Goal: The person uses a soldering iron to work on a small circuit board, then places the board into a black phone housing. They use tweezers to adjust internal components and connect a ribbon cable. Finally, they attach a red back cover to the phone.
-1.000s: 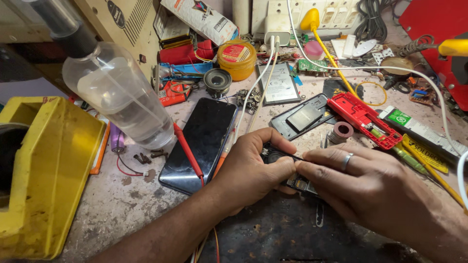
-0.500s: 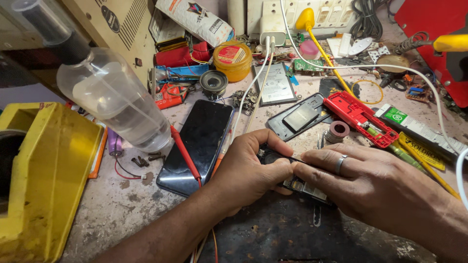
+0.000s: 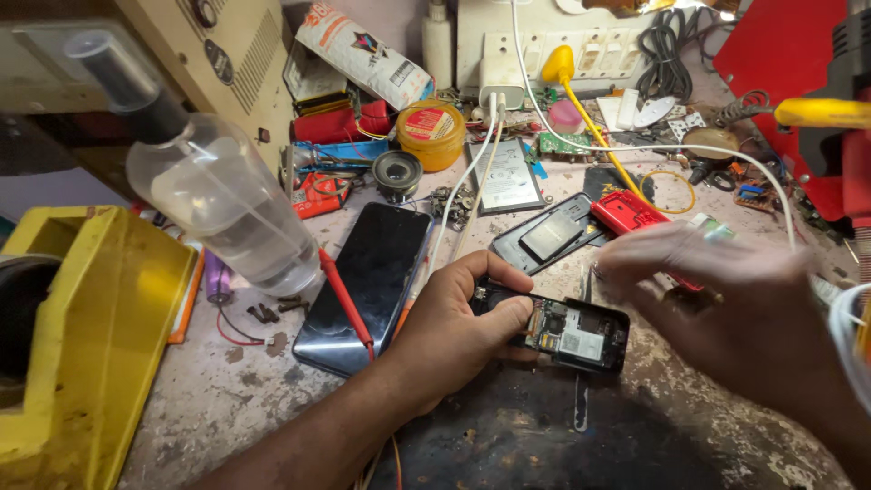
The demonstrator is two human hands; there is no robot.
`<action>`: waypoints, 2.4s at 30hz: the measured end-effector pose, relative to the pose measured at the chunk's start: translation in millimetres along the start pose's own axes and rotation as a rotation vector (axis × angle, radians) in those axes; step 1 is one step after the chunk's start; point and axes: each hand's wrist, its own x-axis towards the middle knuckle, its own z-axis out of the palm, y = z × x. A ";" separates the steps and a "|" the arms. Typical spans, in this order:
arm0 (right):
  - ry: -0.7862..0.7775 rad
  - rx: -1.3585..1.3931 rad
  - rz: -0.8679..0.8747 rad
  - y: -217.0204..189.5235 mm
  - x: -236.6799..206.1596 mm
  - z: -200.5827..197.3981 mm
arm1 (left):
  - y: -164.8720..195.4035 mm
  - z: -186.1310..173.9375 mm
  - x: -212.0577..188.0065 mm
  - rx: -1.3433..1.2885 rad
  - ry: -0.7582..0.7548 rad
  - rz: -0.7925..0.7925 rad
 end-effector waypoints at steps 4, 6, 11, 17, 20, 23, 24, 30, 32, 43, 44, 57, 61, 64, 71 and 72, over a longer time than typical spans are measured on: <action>-0.107 -0.254 0.424 25.6 10.6 -20.0 | -2.3 -1.0 0.2 -0.015 0.001 -0.022; -0.278 -0.362 0.550 37.2 15.4 -21.2 | -3.2 -1.9 0.9 -0.004 -0.008 -0.005; -0.563 -0.560 0.616 45.7 21.0 -15.6 | -4.0 -5.4 2.2 -0.114 -0.079 0.006; -0.147 -0.421 0.499 34.5 8.0 -14.5 | -3.5 -4.7 2.9 -0.154 -0.051 -0.051; 0.161 -0.440 0.335 35.9 4.8 -11.0 | -5.3 -4.1 4.4 -0.139 -0.059 -0.027; 0.313 -0.288 0.185 39.3 1.3 -10.4 | -8.1 -4.9 6.2 -0.150 -0.053 -0.027; 0.293 -0.081 0.263 40.2 -0.7 -10.8 | -8.8 -5.5 6.7 -0.160 -0.045 -0.034; 0.058 0.786 0.534 41.3 -10.7 -3.2 | -9.4 -7.8 7.4 -0.193 -0.079 -0.018; -0.094 0.731 0.541 37.0 -14.3 -1.1 | -8.9 -7.1 7.4 -0.184 -0.054 -0.029; -0.169 -0.028 0.146 -0.5 -8.6 15.1 | -7.6 -4.8 8.6 -0.189 -0.021 -0.025; -0.164 -0.027 0.150 -2.4 -8.1 16.0 | -7.6 -4.6 8.4 -0.182 -0.024 -0.026; -0.160 0.038 0.039 -4.0 -8.0 20.1 | -9.0 -1.4 5.7 -0.170 -0.132 0.062; -0.152 0.017 0.083 -5.8 -7.5 17.8 | -10.9 1.5 3.4 -0.041 -0.095 0.118; -0.140 0.042 0.085 -7.5 -6.2 17.7 | -11.7 4.4 2.6 -0.007 -0.079 0.137; -0.085 0.119 0.045 -9.3 -5.6 18.0 | -12.3 8.5 -0.8 -0.040 -0.091 0.185; -0.083 0.127 0.045 -9.3 -5.9 18.5 | -11.7 8.3 -1.2 -0.046 -0.099 0.186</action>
